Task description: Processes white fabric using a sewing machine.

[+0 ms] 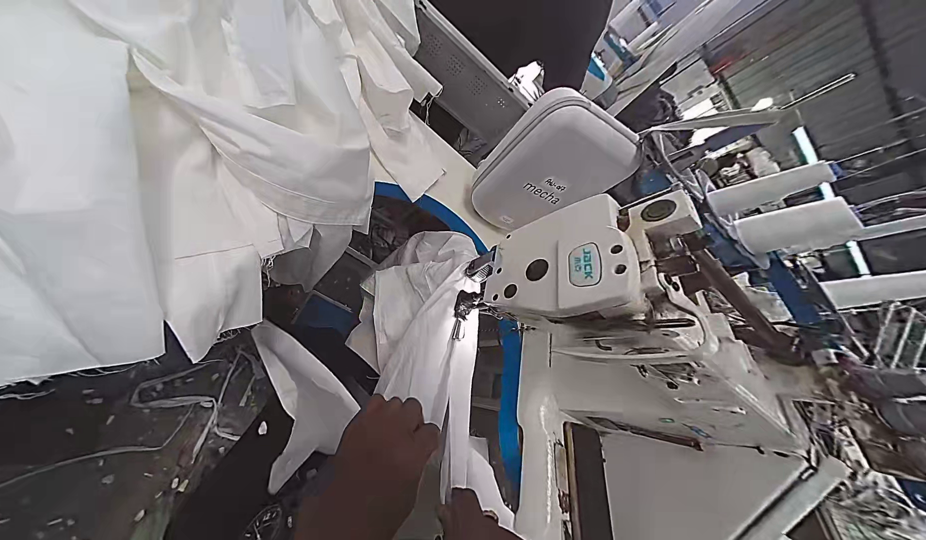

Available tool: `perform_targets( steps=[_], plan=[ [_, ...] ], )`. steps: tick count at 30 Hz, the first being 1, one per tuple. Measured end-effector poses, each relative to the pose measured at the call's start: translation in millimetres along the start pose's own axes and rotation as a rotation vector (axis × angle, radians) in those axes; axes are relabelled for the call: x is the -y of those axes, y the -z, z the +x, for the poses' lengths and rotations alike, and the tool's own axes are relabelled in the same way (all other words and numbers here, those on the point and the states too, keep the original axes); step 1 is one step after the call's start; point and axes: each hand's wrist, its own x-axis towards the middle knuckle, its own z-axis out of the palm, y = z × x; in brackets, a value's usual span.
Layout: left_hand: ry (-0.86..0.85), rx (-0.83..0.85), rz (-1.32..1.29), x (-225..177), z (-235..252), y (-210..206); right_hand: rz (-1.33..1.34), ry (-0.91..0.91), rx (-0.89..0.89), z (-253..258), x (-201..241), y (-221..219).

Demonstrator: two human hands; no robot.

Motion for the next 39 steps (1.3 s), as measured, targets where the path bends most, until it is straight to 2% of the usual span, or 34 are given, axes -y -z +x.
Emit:
perform_targets(
  steps=[3, 7, 9, 12, 14, 18, 21, 25, 26, 29, 30, 31, 32, 33, 34, 35, 36, 37, 38, 39],
  plan=[
    [-0.039, -0.051, 0.010, -0.3, -0.5, -14.4, 0.084, -0.037, -0.001, 3.7, 1.0, 3.1],
    [0.118, 0.160, -0.165, -1.7, -3.8, -2.7, 0.245, 0.091, 0.139, -2.2, -7.7, 7.3],
    [0.151, 0.286, -0.234, 1.2, 1.0, 7.3, 0.251, 0.137, 0.110, -3.0, -8.8, 2.7],
    [0.181, 0.370, -0.278, -1.1, 5.6, 15.5, 0.170, 0.151, 0.032, -1.9, -8.5, 5.6],
    [0.178, 0.335, -0.326, 4.1, 5.5, 14.2, 0.139, 0.160, 0.012, 0.4, -4.8, 5.5],
    [0.264, 0.390, -0.477, 13.4, 13.2, 8.1, 0.084, 0.195, -0.069, 12.7, -1.4, 1.1],
    [0.293, 0.337, -0.543, 19.0, 21.2, -4.3, 0.076, 0.193, -0.157, 26.7, -6.9, -5.7],
    [0.425, 0.306, -0.523, 27.4, 36.0, 9.9, 0.240, 0.030, -0.205, 14.7, -49.7, 8.4],
    [0.411, 0.364, -0.448, 26.7, 49.4, 13.3, 0.257, 0.009, -0.250, 13.9, -66.1, 10.4],
    [0.315, 0.785, -0.177, -3.1, 94.5, -3.6, 0.183, -0.002, -0.449, 15.7, -94.7, -1.0],
    [0.291, 0.858, -0.092, -13.3, 106.1, -10.8, 0.142, -0.019, -0.500, 18.0, -98.9, -3.9],
    [0.277, 0.851, -0.047, -22.0, 110.0, -13.9, 0.121, -0.046, -0.522, 16.9, -102.4, -5.2],
    [0.269, 0.764, -0.032, -26.9, 105.0, -12.3, 0.126, -0.074, -0.529, 14.8, -104.7, -8.3],
    [0.242, 0.562, -0.014, -27.5, 89.3, -12.1, 0.155, -0.095, -0.528, 12.5, -105.9, -13.7],
    [0.178, 0.252, 0.023, -22.7, 68.0, -19.2, 0.202, -0.113, -0.526, 10.3, -105.7, -20.1],
    [0.150, 0.068, 0.054, -17.6, 53.3, -24.3, 0.254, -0.123, -0.529, 9.4, -105.8, -24.8],
    [0.156, 0.056, 0.078, -14.7, 45.8, -25.0, 0.293, -0.125, -0.551, 11.5, -107.2, -27.2],
    [0.203, 0.213, 0.080, -16.0, 46.4, -20.1, 0.322, -0.119, -0.587, 15.3, -109.2, -28.2],
    [0.284, 0.493, 0.062, -21.6, 56.9, -13.3, 0.333, -0.105, -0.622, 17.9, -111.5, -27.1],
    [0.337, 0.705, 0.047, -25.3, 74.7, -11.3, 0.324, -0.082, -0.656, 23.3, -114.0, -24.2]
  ],
)
